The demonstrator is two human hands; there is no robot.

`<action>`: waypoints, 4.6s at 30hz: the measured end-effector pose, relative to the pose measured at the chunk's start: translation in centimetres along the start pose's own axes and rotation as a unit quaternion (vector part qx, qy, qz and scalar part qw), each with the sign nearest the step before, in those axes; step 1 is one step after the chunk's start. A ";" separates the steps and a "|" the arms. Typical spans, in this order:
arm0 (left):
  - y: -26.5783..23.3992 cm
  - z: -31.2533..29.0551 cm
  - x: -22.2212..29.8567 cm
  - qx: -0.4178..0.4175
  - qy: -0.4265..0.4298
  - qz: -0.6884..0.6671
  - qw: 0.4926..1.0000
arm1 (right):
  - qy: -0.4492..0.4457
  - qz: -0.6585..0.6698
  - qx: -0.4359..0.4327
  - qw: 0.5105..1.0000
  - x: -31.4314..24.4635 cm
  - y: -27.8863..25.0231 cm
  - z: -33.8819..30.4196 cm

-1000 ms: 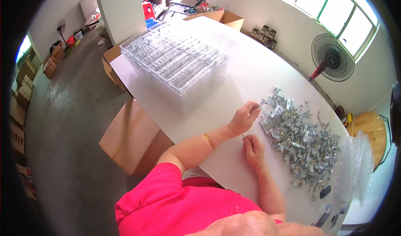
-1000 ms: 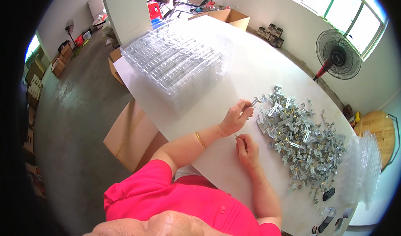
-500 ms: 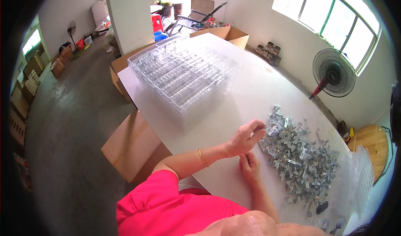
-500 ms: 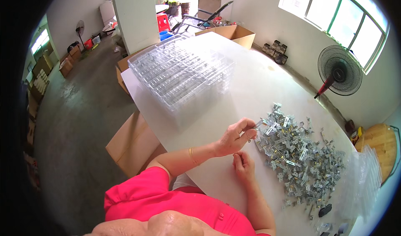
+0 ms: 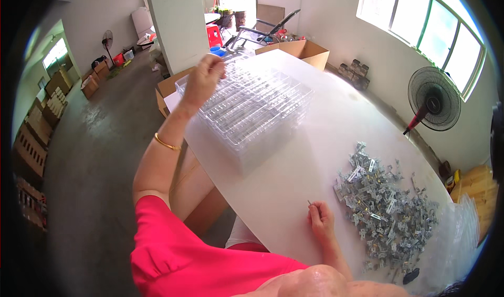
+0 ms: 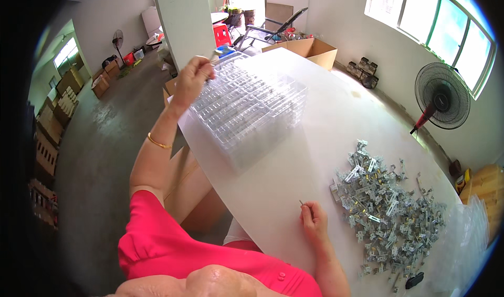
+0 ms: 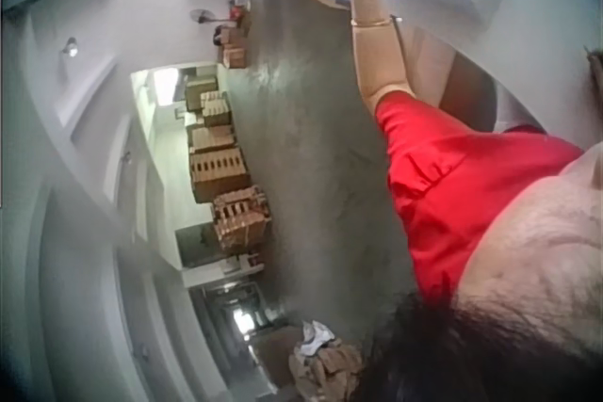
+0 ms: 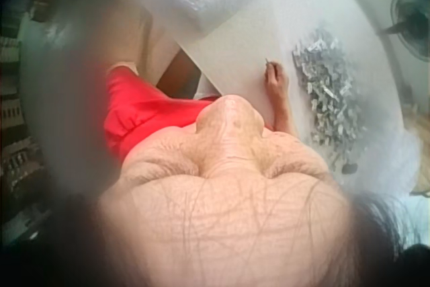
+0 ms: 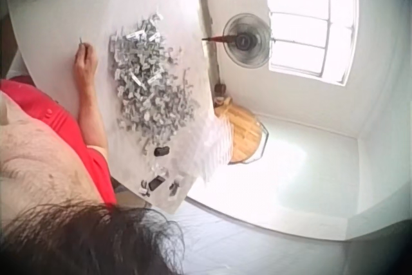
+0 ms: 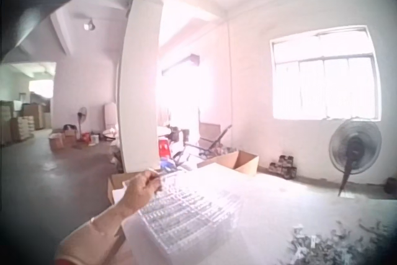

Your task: The person assembles metal brackets by inserting small pins into metal components by hand and places the assembled brackets into compartments of a plastic tray.

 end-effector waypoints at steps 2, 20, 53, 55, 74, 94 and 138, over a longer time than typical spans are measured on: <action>-3.4 1.1 -3.6 -0.001 -0.019 0.072 0.997 | 0.004 0.001 0.004 1.000 0.3 -0.1 -0.1; -5.9 4.6 -10.2 0.017 -0.049 0.273 0.961 | 0.003 -0.043 0.042 0.998 -0.6 0.0 -0.4; 1.9 10.5 -19.8 -0.189 -0.125 0.243 0.943 | 0.074 -0.086 0.114 0.987 2.6 -0.3 -0.7; 2.7 10.7 -20.5 -0.207 -0.113 0.266 0.935 | 0.086 -0.078 0.122 0.986 2.9 -0.3 -0.7; 6.7 10.5 -23.7 -0.286 -0.130 0.385 0.868 | 0.044 -0.118 0.106 0.986 0.0 0.5 -0.6; 10.2 10.3 -26.5 -0.376 -0.033 0.491 0.785 | 0.085 -0.134 0.122 0.980 -1.0 0.8 -1.5; 33.4 -18.2 17.1 -0.414 0.098 -0.111 0.898 | -0.230 -0.243 -0.073 0.939 -2.3 3.1 -3.5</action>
Point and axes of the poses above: each hand's wrist, its own z-axis towards the middle knuckle, its own y-axis out of the palm, x = y × z, the point moved 5 cm from there along z, towards the middle knuckle, and after that the axes turned 10 degrees about y, right-handed, at the moved point
